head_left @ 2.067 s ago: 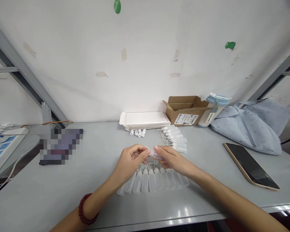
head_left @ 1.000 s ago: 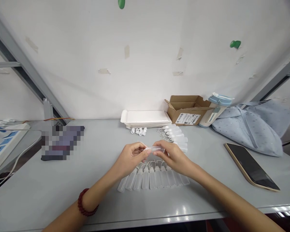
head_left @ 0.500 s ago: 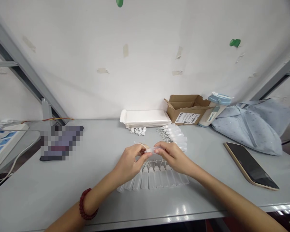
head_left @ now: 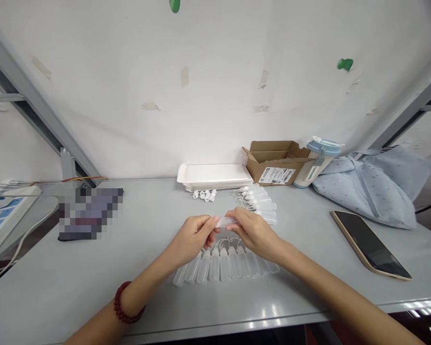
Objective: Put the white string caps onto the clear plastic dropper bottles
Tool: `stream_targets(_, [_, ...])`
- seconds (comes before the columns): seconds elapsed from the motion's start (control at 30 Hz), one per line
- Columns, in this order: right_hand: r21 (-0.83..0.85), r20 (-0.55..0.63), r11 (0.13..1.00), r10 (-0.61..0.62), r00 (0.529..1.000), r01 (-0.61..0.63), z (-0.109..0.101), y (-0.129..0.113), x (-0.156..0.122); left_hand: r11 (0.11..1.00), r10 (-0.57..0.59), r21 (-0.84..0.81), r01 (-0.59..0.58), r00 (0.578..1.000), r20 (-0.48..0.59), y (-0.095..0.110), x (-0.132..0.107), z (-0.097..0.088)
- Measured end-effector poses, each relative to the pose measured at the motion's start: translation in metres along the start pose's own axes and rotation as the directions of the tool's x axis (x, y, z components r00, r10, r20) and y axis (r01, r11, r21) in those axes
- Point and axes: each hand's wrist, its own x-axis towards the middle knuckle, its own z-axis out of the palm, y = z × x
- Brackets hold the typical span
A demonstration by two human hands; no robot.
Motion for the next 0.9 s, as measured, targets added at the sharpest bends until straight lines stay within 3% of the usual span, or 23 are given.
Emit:
stream_targets(0.07, [0.017, -0.007, 1.000, 0.001, 1.000, -0.001, 0.002, 0.000, -0.001, 0.998, 0.037, 0.056, -0.035, 0.999, -0.025, 0.000, -0.002, 0.002])
stream_targets(0.17, [0.185, 0.065, 0.971, 0.143, 0.988, -0.153, -0.002, -0.005, 0.001, 0.976, 0.142, 0.178, -0.129, 0.988, -0.059, 0.000, -0.006, 0.005])
stream_targets(0.3, [0.348, 0.208, 0.866, 0.303, 0.930, -0.360, -0.012, -0.012, 0.005, 0.880, 0.344, 0.374, -0.292, 0.935, -0.081, -0.002, -0.007, 0.007])
stream_targets(0.4, [0.394, 0.258, 0.822, 0.331, 0.908, -0.412, -0.017, -0.014, 0.007, 0.832, 0.419, 0.430, -0.350, 0.905, -0.073, -0.001, -0.005, 0.007])
stream_targets(0.57, [0.169, 0.190, 0.948, 0.237, 0.953, -0.269, -0.032, -0.004, 0.008, 0.907, 0.238, 0.375, -0.193, 0.968, -0.077, 0.004, -0.002, -0.002])
stream_targets(0.67, [-0.018, 0.056, 0.957, 0.290, 0.956, -0.289, -0.050, 0.016, 0.006, 0.898, 0.184, 0.426, -0.108, 0.973, -0.141, 0.000, 0.004, -0.017])
stream_targets(0.73, [-0.115, -0.027, 0.939, 0.324, 0.946, -0.325, -0.064, 0.030, 0.003, 0.862, 0.176, 0.503, -0.061, 0.967, -0.185, -0.008, 0.012, -0.031])
stream_targets(0.9, [-0.191, -0.013, 0.915, 0.359, 0.933, -0.355, -0.087, 0.052, -0.005, 0.675, 0.268, 0.734, -0.070, 0.951, -0.156, -0.029, 0.042, -0.062])
